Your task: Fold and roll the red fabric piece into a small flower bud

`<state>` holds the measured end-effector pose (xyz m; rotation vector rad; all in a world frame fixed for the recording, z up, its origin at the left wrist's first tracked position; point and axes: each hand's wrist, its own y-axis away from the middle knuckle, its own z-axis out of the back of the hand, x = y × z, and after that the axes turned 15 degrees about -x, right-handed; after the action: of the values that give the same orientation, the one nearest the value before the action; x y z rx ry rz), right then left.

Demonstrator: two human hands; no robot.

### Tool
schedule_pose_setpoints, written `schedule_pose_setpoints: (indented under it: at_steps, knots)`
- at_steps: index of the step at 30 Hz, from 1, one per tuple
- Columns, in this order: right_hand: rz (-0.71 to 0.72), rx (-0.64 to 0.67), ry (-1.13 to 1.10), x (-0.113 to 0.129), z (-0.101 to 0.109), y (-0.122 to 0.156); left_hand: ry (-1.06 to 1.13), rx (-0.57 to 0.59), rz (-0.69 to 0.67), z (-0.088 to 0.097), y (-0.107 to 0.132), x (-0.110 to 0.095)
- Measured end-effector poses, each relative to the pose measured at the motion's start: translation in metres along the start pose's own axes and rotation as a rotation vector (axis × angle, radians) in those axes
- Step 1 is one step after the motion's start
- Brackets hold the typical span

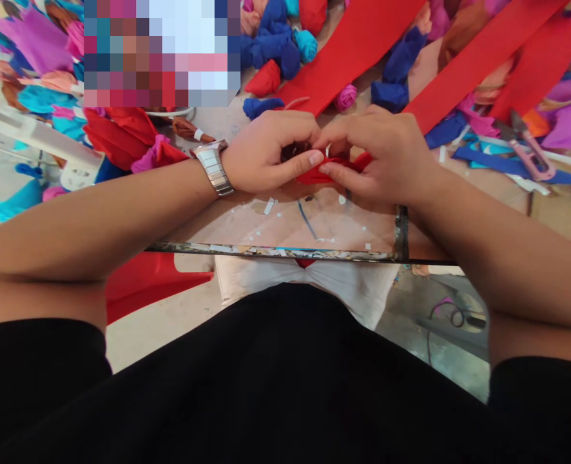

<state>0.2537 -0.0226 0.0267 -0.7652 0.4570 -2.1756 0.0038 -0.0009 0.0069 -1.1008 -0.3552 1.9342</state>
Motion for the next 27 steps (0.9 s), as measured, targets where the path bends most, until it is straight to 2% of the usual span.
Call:
schedule_pose_setpoints:
  at_steps: [5,10,15,21,27]
  knots:
    - [0.018,-0.022,-0.003,-0.0003,-0.0013,0.0012,-0.007,-0.034,0.051,-0.0016,0.0018,-0.0034]
    - [-0.037,0.006,-0.026,-0.0033,-0.0035,0.0016,-0.004,-0.044,0.064,-0.0018,0.0029,-0.0016]
    - [0.003,-0.056,-0.016,-0.002,-0.0031,0.0026,-0.019,-0.056,0.06,-0.0019,0.0029,0.0003]
    - [-0.089,-0.019,-0.065,-0.0032,-0.0029,0.0011,-0.049,-0.12,0.093,-0.0035,0.0041,-0.0032]
    - [-0.101,-0.017,-0.016,0.0002,-0.002,0.0016,-0.036,-0.07,0.081,-0.0012,0.0034,-0.0041]
